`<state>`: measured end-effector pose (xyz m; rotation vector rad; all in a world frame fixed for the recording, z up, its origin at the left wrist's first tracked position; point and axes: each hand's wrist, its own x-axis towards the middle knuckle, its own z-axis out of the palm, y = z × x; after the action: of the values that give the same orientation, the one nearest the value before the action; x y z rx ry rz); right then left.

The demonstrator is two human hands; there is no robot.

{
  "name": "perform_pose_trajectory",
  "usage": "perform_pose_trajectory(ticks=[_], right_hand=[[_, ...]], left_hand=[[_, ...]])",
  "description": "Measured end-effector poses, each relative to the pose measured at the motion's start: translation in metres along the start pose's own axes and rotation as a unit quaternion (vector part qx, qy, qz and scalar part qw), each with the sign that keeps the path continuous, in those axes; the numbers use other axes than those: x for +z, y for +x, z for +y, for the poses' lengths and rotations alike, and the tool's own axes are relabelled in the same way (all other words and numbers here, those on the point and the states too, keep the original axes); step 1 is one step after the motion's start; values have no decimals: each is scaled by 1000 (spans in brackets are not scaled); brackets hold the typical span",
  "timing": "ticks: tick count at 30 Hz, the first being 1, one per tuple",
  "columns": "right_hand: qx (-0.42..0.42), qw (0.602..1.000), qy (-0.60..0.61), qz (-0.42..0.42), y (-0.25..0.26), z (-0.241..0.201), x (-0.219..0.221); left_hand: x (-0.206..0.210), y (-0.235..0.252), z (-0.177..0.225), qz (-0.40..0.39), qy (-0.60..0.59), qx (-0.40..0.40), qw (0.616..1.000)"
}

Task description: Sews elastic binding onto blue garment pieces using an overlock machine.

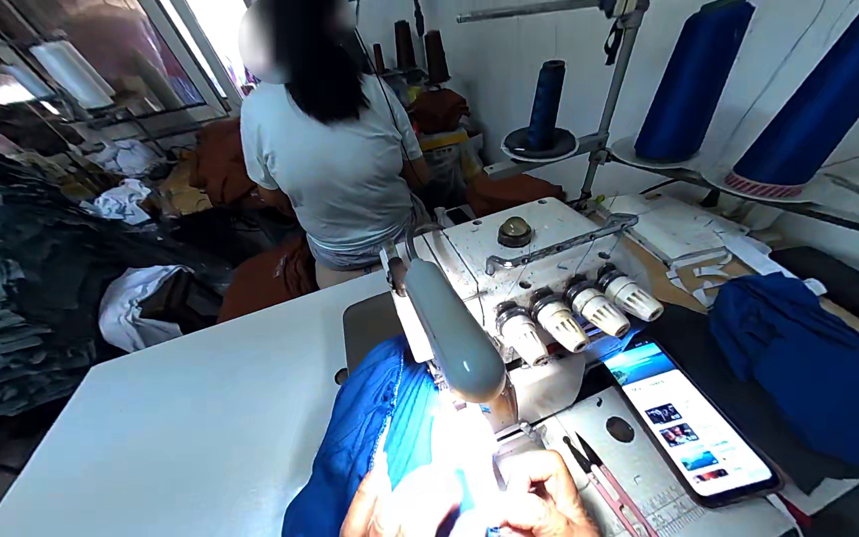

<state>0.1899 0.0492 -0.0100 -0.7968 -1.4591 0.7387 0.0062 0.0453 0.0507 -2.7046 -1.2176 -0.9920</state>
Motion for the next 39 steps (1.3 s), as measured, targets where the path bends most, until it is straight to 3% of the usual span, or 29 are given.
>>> perform_pose_trajectory(ticks=[9,15,22,31,37,39], right_hand=[[-33,999,-21,22,26,10,6],[-49,998,-27,13,27,16,2],[-65,998,-9,14,30,22,3],[-78,997,-12,24,38,28,2],[-82,995,-36,34,45,29,2],[-90,995,-39,26,45,30,0]], left_hand=[[14,10,-15,24,9,-8,1000],[6,13,-1,78,-26,-48,995],[4,20,1,-6,-22,-71,997],[4,15,-7,11,-59,-101,993],[5,21,-4,84,-66,-112,988],[1,23,0,55,-51,-97,992]])
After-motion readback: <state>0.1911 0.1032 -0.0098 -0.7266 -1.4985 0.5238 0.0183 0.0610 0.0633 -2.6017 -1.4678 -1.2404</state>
